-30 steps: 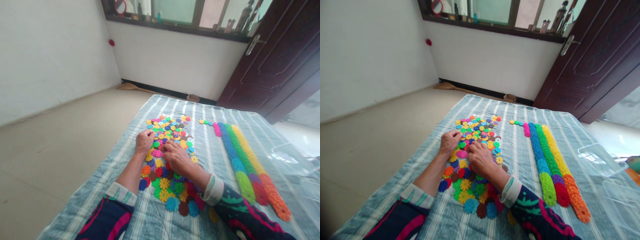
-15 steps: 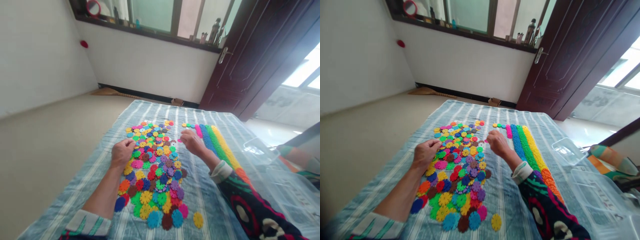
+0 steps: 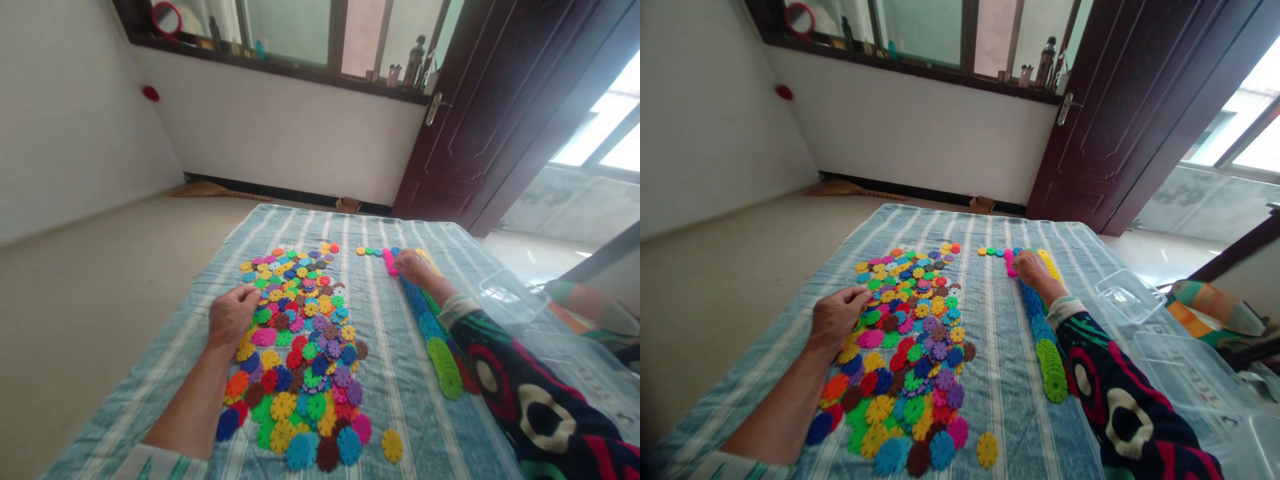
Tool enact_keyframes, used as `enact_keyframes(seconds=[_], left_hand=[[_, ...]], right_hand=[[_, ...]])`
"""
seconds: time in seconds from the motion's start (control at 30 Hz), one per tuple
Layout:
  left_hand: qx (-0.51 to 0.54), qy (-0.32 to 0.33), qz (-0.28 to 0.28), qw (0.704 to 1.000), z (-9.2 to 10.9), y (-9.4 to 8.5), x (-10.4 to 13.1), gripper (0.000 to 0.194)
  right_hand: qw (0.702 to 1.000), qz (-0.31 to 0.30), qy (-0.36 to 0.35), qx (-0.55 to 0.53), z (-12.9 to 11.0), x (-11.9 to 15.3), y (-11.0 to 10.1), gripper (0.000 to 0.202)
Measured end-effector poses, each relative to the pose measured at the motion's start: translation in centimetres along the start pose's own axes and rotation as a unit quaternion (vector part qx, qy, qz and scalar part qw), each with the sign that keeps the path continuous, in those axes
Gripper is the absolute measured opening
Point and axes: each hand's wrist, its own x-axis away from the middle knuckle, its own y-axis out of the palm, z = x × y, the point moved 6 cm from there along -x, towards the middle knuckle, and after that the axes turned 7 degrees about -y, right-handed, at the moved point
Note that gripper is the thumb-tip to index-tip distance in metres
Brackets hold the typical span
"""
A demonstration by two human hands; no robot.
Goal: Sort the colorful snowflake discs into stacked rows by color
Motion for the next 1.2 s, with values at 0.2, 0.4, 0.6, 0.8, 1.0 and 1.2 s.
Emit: enact_keyframes(seconds=[0.2, 0.4, 0.6, 0.8, 1.0, 1.2], left_hand=[[0.007, -0.002, 0.003, 1.000, -0.2, 0.0, -0.1, 0.030], [0.004, 0.003, 0.002, 1.000, -0.1, 0.0, -0.1, 0.031], [-0.008, 0.009, 0.008, 1.000, 0.0, -0.1, -0.1, 0.031], [-0.003, 0.006, 0.005, 1.000, 0.0, -0.1, 0.0, 0.031], [0.001, -0.001, 0.005, 1.000, -0.1, -0.1, 0.0, 0.030], [-0.001, 0.001, 0.006, 1.000, 0.2, -0.1, 0.2, 0.030]], right_hand=[[1.000, -0.013, 0.007, 0.018, 0.0, 0.0, 0.1, 0.027], [1.000, -0.003, 0.007, 0.024, -0.2, 0.1, 0.6, 0.021], [1.000, 0.004, -0.016, 0.016, -1.4, 0.3, 0.7, 0.013], [1.000, -0.002, -0.025, 0.007, -1.8, 0.4, 0.7, 0.010], [1.000, 0.000, -0.019, 0.005, -1.1, 0.5, 1.0, 0.014], [1.000, 0.001, -0.016, 0.001, -0.7, 0.6, 1.4, 0.016]])
